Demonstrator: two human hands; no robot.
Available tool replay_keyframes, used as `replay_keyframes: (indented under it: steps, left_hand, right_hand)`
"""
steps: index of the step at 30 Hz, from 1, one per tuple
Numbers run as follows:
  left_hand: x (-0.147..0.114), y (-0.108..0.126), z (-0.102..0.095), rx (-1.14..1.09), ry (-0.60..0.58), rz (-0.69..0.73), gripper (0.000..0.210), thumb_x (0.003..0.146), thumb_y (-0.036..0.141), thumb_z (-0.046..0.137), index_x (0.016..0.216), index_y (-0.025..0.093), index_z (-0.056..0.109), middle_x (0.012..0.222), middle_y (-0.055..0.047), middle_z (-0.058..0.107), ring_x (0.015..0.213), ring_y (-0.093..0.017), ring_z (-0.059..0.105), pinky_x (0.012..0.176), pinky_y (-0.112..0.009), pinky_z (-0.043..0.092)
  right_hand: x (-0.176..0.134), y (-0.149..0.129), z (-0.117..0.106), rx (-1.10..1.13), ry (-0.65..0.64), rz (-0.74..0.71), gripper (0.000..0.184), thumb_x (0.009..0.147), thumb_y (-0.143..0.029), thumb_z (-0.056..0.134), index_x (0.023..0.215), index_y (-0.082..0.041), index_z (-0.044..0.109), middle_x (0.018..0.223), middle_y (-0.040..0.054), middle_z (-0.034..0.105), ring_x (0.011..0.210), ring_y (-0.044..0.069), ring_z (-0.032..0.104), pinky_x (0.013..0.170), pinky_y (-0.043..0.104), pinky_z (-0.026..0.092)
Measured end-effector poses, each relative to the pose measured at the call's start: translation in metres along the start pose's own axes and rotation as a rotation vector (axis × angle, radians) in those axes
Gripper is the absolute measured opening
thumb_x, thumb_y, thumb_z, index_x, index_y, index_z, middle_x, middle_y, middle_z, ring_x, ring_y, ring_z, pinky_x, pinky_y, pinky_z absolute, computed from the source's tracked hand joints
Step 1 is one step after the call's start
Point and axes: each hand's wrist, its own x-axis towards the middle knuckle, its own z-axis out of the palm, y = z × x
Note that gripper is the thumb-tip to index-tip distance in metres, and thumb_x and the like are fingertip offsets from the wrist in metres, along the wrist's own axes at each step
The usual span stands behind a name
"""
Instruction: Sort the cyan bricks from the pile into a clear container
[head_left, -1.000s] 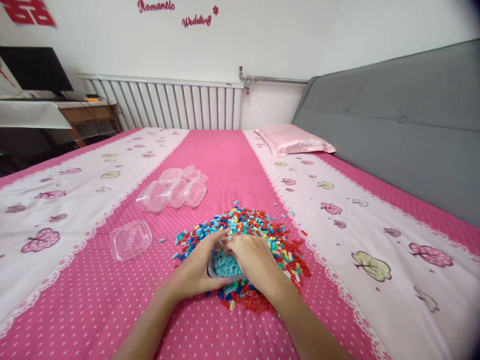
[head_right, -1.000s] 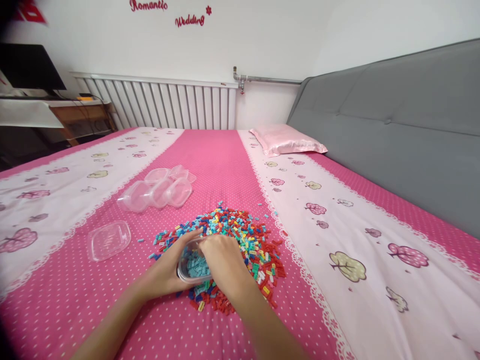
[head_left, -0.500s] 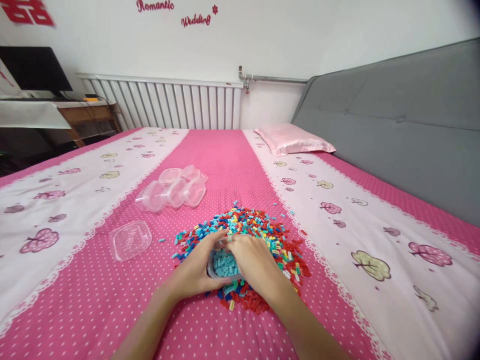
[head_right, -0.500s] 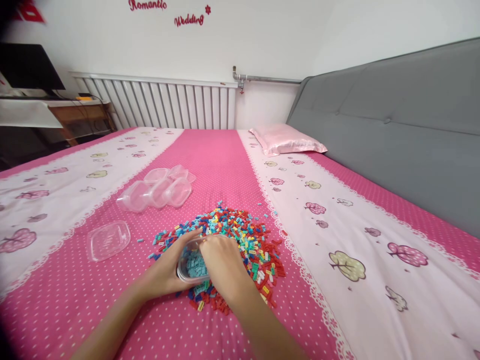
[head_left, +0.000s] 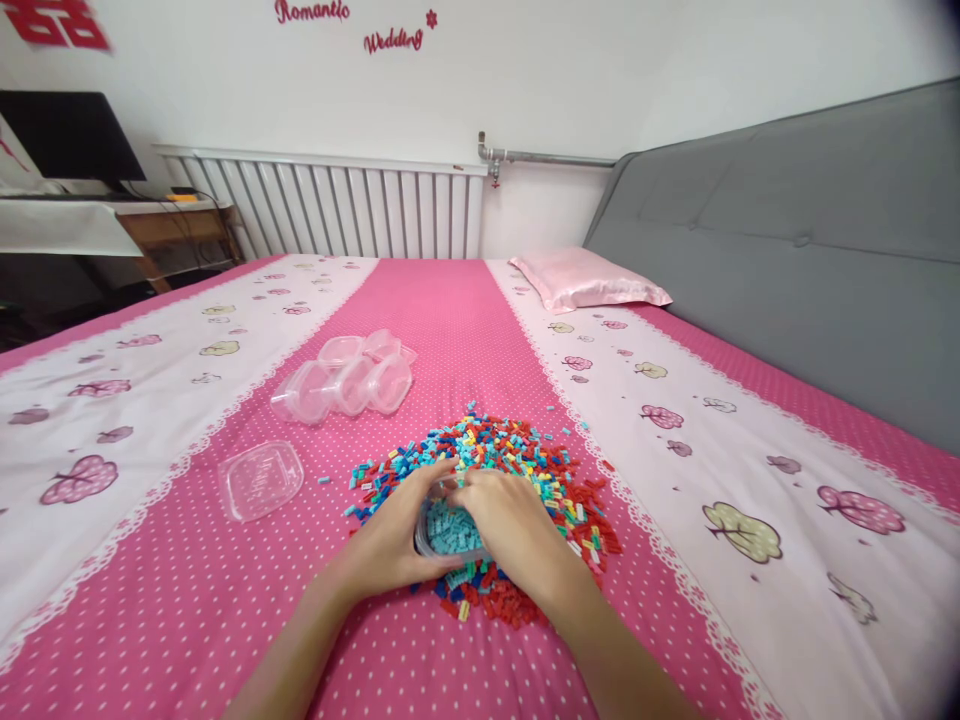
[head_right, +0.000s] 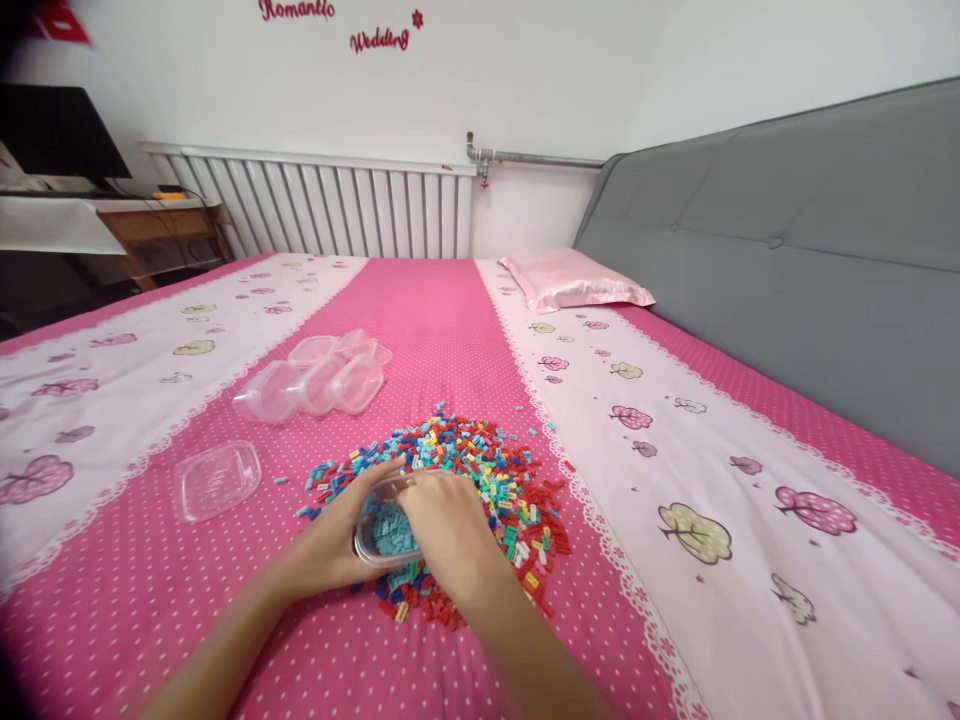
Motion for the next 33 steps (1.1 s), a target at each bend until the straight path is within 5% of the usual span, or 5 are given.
replay_keyframes:
  steps: [11,16,21,26,33]
  left_hand:
    - [0.0,0.0,0.001,0.001,-0.006,-0.011,0.096,0.078,0.043,0.081,0.151,0.032,0.02,0.152,-0.013,0.043,0.137,-0.033,0.048,0.111,-0.05,0.043]
    - [0.0,-0.001,0.001,-0.018,0.0,-0.011,0.094,0.078,0.043,0.081,0.151,0.031,0.022,0.15,-0.013,0.045,0.133,-0.034,0.052,0.109,-0.051,0.046]
    - [-0.002,-0.004,0.0,-0.036,-0.024,-0.037,0.095,0.078,0.04,0.081,0.152,0.03,0.023,0.148,-0.014,0.048,0.131,-0.035,0.053,0.108,-0.051,0.045]
    - [-0.002,-0.008,-0.001,-0.069,-0.034,-0.044,0.095,0.078,0.042,0.08,0.152,0.029,0.022,0.145,-0.015,0.051,0.131,-0.036,0.054,0.108,-0.054,0.045]
    - [-0.002,-0.006,-0.001,-0.107,-0.029,-0.056,0.095,0.079,0.042,0.079,0.152,0.03,0.021,0.144,-0.015,0.053,0.127,-0.035,0.058,0.105,-0.053,0.048]
  right_hand:
    - [-0.002,0.004,-0.003,0.001,-0.045,0.006,0.027,0.096,-0.017,0.052,0.103,-0.025,0.077,0.099,0.0069,0.073,0.092,0.022,0.07,0.075,0.029,0.048]
    - [-0.005,0.029,-0.01,0.328,0.27,0.018,0.033,0.094,-0.011,0.049,0.103,-0.029,0.075,0.098,0.0014,0.073,0.089,0.016,0.067,0.08,0.027,0.046]
    - [-0.003,0.086,-0.007,0.5,0.523,0.242,0.026,0.093,-0.019,0.049,0.101,-0.023,0.073,0.097,0.0031,0.074,0.08,0.017,0.065,0.076,0.029,0.048]
    - [-0.004,0.124,0.007,0.484,0.432,0.369,0.027,0.09,-0.019,0.051,0.103,-0.022,0.074,0.101,0.0041,0.075,0.085,0.018,0.067,0.083,0.032,0.049]
    - [-0.003,0.115,0.012,0.267,0.228,0.313,0.011,0.085,-0.017,0.066,0.09,-0.021,0.075,0.096,0.0042,0.07,0.093,0.02,0.062,0.085,0.032,0.046]
